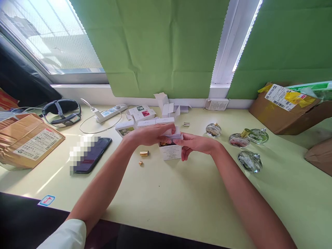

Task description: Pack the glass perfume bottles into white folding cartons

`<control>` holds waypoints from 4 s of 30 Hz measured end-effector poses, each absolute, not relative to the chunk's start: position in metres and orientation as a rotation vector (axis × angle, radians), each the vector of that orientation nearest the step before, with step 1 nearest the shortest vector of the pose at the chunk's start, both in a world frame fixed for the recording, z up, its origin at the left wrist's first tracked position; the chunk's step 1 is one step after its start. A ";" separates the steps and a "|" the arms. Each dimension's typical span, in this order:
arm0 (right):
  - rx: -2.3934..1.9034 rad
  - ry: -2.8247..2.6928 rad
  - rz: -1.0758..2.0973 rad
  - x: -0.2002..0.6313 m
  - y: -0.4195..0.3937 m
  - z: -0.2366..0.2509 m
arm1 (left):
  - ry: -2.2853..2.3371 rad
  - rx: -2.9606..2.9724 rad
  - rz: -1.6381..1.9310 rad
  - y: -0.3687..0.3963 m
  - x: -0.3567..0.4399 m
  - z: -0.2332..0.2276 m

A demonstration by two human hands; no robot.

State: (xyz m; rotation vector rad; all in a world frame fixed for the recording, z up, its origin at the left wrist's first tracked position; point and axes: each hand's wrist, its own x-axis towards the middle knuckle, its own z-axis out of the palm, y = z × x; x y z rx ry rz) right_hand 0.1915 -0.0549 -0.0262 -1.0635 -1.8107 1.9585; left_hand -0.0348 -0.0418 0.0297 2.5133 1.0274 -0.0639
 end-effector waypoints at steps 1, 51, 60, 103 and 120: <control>-1.048 -1.794 1.977 0.193 -0.054 -0.027 | 1.049 2.522 -0.068 -0.042 -0.037 0.032; -0.882 -1.690 2.112 0.199 -0.041 -0.042 | 0.950 2.299 -0.011 -0.028 -0.060 0.040; -0.959 -1.749 1.932 0.194 -0.043 -0.037 | 0.825 2.343 -0.020 -0.021 -0.059 0.028; -0.970 -2.012 1.532 0.187 -0.051 -0.021 | 0.733 2.277 -0.072 -0.026 -0.055 0.033; -1.046 -1.904 1.792 0.189 -0.048 -0.024 | 0.733 2.210 -0.028 -0.020 -0.054 0.026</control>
